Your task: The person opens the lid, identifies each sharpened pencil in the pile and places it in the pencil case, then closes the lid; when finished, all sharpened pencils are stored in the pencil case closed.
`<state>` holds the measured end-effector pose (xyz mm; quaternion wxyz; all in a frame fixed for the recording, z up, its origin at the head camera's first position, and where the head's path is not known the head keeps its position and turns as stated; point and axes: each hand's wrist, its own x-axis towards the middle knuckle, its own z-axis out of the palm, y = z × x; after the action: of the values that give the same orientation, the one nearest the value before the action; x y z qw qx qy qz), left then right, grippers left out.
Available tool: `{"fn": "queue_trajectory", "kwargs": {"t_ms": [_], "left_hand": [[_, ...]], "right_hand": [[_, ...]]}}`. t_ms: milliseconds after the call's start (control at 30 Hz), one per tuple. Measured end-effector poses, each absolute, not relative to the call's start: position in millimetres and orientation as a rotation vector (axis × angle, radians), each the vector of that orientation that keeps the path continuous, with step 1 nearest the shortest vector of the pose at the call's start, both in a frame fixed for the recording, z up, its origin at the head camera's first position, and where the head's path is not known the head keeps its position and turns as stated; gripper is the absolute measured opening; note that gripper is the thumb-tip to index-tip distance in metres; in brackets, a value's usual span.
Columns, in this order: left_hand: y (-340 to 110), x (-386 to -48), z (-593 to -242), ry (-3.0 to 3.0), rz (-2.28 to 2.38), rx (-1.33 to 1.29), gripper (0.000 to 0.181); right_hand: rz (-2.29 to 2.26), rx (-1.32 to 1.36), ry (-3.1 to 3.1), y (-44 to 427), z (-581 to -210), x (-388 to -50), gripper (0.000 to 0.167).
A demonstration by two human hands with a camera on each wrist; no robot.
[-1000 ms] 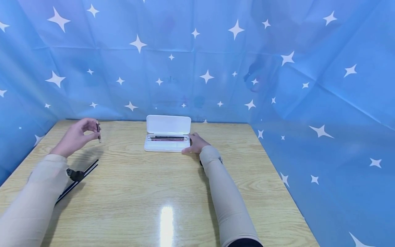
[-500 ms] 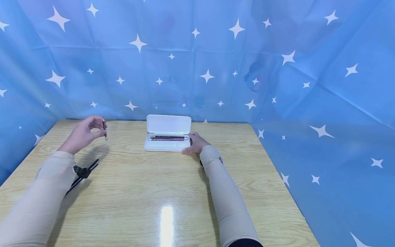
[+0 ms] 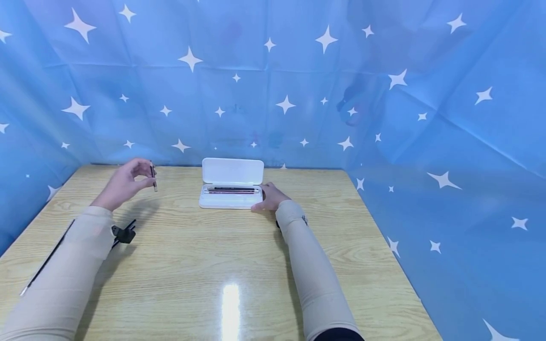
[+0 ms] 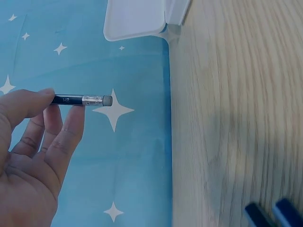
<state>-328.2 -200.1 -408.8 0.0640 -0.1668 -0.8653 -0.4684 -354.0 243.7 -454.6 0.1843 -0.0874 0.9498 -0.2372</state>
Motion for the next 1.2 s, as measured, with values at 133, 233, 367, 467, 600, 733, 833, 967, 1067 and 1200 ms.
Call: {"fn": "queue_trajectory", "kwargs": {"t_ms": [133, 233, 367, 467, 600, 733, 833, 967, 1067, 1200], "left_hand": [[-193.9, -330.7, -409.7, -2.597, -1.445, -0.504, 0.035], [-189.3, -332.3, -410.2, -2.586, -1.461, -0.515, 0.033], [-183.0, -333.2, -410.0, -2.583, -1.48, -0.529, 0.034], [-178.8, -334.5, -410.6, -2.583, -1.497, -0.54, 0.035], [-174.3, -337.3, -413.1, -2.574, -1.524, -0.56, 0.034], [-169.9, -339.8, -415.7, -2.579, -1.527, -0.572, 0.036], [-166.0, -340.2, -416.5, -2.583, -1.519, -0.573, 0.037], [-160.9, -340.4, -417.2, -2.568, -1.524, -0.584, 0.038], [-158.0, -341.8, -418.7, -2.546, -1.536, -0.61, 0.038], [-154.3, -343.3, -420.4, -2.519, -1.553, -0.642, 0.038]], "right_hand": [[-0.681, -0.247, 2.671, 243.8, -452.8, -352.8, 0.098], [-0.669, -0.248, 2.671, 244.0, -452.2, -351.9, 0.099], [-0.668, -0.246, 2.665, 244.6, -452.6, -352.3, 0.1], [-0.669, -0.235, 2.66, 244.6, -454.1, -354.1, 0.101], [-0.677, -0.222, 2.654, 244.7, -456.3, -356.4, 0.101], [-0.686, -0.238, 2.657, 244.9, -456.1, -355.4, 0.1], [-0.687, -0.238, 2.659, 244.3, -454.9, -353.4, 0.099], [-0.693, -0.232, 2.661, 243.6, -452.8, -351.7, 0.099], [-0.686, -0.231, 2.662, 243.3, -451.5, -351.0, 0.098], [-0.671, -0.239, 2.667, 242.8, -450.8, -350.0, 0.097]]}}
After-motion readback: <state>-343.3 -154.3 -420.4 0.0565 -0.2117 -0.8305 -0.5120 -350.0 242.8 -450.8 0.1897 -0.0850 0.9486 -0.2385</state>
